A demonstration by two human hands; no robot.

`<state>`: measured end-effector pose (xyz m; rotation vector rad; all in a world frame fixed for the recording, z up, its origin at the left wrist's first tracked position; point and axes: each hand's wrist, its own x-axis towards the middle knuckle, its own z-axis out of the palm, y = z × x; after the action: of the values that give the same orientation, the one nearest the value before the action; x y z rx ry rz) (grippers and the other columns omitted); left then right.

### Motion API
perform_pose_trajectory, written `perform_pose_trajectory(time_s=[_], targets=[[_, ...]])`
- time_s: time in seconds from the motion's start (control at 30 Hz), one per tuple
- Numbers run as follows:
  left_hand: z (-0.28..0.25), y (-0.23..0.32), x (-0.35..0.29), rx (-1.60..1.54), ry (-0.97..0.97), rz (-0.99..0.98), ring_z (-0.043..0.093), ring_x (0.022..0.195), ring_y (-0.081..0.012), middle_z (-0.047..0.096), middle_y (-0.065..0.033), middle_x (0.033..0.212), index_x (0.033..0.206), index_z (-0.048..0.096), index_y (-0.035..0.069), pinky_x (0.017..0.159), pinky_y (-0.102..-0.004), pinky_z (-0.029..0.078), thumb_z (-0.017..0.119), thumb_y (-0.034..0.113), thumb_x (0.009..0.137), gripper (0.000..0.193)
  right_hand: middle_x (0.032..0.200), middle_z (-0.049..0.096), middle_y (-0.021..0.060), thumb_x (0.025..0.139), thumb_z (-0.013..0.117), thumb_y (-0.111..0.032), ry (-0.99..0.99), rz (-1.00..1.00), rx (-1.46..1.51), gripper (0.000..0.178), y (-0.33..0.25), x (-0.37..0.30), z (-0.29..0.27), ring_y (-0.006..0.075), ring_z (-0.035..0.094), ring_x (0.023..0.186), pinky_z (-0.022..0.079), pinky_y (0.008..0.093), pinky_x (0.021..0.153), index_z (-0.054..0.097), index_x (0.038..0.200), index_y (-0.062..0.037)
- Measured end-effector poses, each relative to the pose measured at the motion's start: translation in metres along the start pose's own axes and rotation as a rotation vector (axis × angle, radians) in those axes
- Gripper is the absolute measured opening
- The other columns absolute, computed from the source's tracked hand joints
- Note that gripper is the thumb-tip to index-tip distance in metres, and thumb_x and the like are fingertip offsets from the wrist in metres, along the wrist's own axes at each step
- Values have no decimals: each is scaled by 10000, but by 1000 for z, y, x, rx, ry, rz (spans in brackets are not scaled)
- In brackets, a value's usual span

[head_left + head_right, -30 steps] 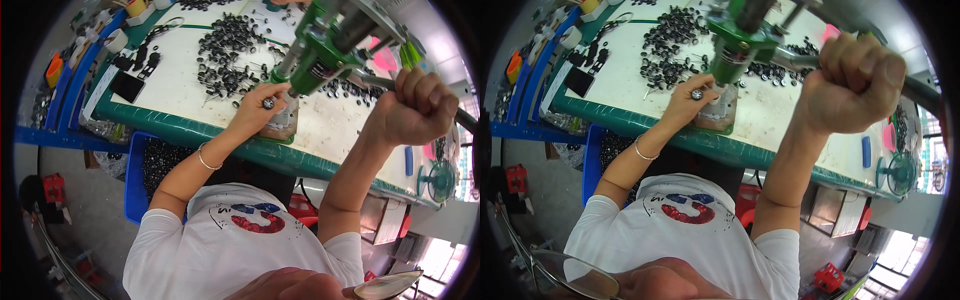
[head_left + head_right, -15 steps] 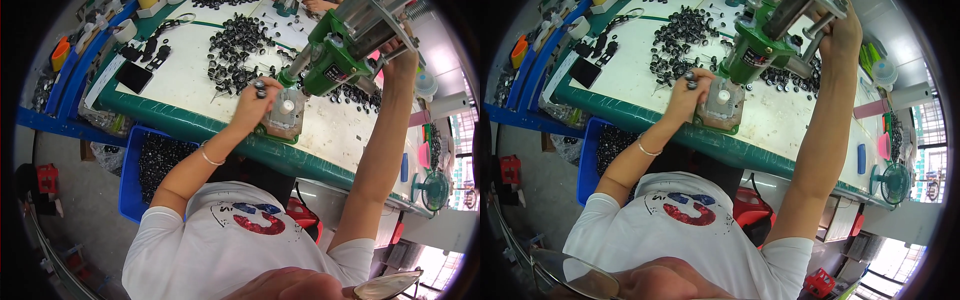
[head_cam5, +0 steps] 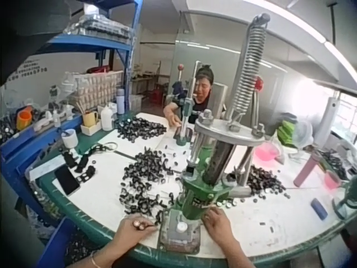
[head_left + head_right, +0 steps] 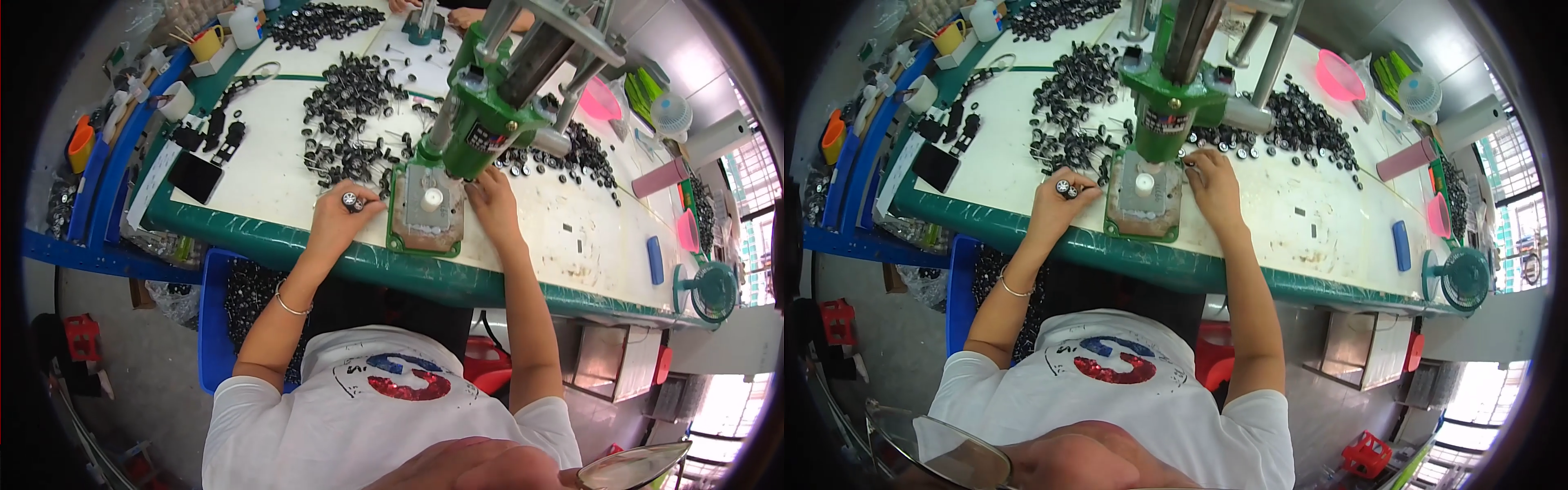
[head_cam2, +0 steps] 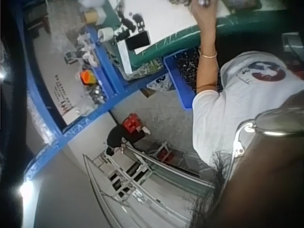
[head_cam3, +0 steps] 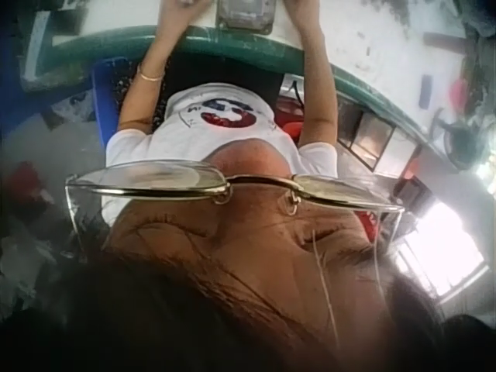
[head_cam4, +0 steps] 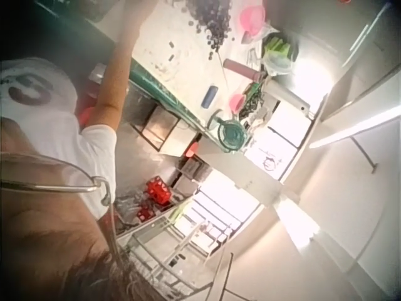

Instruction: The person assembles toy wheels by placing wheel parts into a manual press and pulling down the press lever to fit the components together.

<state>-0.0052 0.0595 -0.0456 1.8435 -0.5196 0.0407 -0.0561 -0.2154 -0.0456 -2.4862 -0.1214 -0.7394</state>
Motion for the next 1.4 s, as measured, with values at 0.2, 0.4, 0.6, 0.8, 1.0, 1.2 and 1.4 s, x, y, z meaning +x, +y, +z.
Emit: perform_pose_trajectory(time_s=[0.2,0.4,0.6,0.8,1.0,1.2,1.4], targets=[[4,-4,7,-364,51,-103,593,742,-103,634,-36,819,804,671,2,619,-242,436,743,77,763,111,880,554,106,803,651,-87,-76,240,55,161,-2,3,-2,241,575,744,482,347,679,634,952,-30],[5,5,22,-819,-94,-362,642,889,-122,673,-104,1003,1066,636,-28,597,-194,425,665,51,825,255,956,576,70,823,661,-55,15,390,490,192,-9,0,-13,144,605,817,485,251,753,641,1007,-4],[6,6,19,-833,-43,-434,667,895,-161,684,-108,1003,1097,625,-50,569,-201,422,638,25,841,267,996,586,78,804,679,-49,-39,275,763,223,-70,4,-17,167,616,889,487,263,813,640,1019,-2],[9,15,13,-787,-84,-364,631,749,-105,691,-89,909,988,660,-36,542,-192,396,662,73,845,180,998,563,100,798,681,-88,-71,76,402,206,-83,-4,-8,224,578,941,473,321,802,665,995,-31],[11,27,10,-755,-151,-352,545,685,-67,668,-71,874,987,648,-29,513,-182,360,652,54,839,169,984,529,85,811,679,-139,-58,194,452,236,-75,-8,5,212,571,915,452,293,813,654,1015,-23],[23,35,15,-691,-154,-284,481,640,-47,638,-25,798,943,675,-3,522,-191,332,686,90,818,156,1003,532,84,816,679,-149,-35,197,523,287,-73,-12,14,196,572,926,444,293,835,630,1068,-20],[37,50,21,-772,-203,-193,522,713,-47,648,9,816,936,687,24,610,-187,368,696,69,807,137,1026,540,98,798,690,-136,27,146,478,387,-71,-18,11,208,565,934,441,298,845,579,1145,-6]])
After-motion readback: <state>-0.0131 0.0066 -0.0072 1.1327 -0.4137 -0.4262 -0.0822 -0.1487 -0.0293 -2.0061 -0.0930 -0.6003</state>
